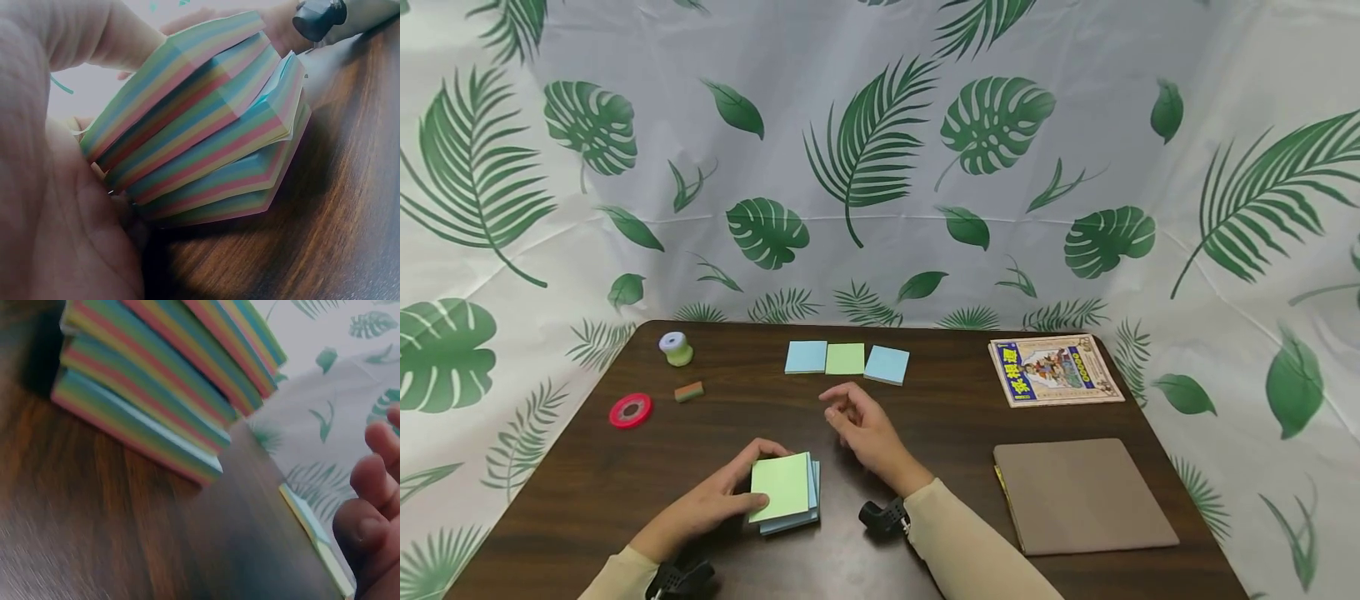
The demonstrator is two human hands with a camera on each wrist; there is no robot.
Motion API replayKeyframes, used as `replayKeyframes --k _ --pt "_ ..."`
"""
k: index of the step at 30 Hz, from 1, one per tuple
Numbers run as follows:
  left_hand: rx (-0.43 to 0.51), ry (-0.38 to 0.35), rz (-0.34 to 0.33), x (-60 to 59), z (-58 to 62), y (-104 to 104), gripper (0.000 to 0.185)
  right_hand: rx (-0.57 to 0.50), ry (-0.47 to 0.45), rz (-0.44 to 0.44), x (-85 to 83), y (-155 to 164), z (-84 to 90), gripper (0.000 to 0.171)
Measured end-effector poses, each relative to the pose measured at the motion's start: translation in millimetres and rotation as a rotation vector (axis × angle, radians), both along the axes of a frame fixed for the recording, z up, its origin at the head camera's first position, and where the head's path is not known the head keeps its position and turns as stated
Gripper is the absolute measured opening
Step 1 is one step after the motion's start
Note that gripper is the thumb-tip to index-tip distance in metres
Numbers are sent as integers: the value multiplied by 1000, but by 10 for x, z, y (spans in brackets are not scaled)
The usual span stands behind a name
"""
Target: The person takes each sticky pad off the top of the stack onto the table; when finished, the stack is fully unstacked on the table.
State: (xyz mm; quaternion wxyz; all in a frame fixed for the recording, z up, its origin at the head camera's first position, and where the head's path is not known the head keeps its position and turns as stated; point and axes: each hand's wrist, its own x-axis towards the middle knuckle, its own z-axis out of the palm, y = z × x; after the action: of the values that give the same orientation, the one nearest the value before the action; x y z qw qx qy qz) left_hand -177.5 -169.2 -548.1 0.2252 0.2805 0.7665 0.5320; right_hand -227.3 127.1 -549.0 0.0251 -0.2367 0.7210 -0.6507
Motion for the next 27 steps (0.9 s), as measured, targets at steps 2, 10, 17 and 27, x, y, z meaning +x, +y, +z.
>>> replayKeyframes --k 2,10,17,27 --pt "0 -4 -2 5 -7 -2 50 10 -15 84 34 -11 14 28" --pt "-25 11 15 2 -12 -4 49 215 -20 276 70 -30 110 36" --pt "-28 11 12 -1 -26 -15 47 321 66 405 38 -62 72 66" --pt "-43 19 28 -2 -26 7 47 307 2 421 44 -57 -40 52"
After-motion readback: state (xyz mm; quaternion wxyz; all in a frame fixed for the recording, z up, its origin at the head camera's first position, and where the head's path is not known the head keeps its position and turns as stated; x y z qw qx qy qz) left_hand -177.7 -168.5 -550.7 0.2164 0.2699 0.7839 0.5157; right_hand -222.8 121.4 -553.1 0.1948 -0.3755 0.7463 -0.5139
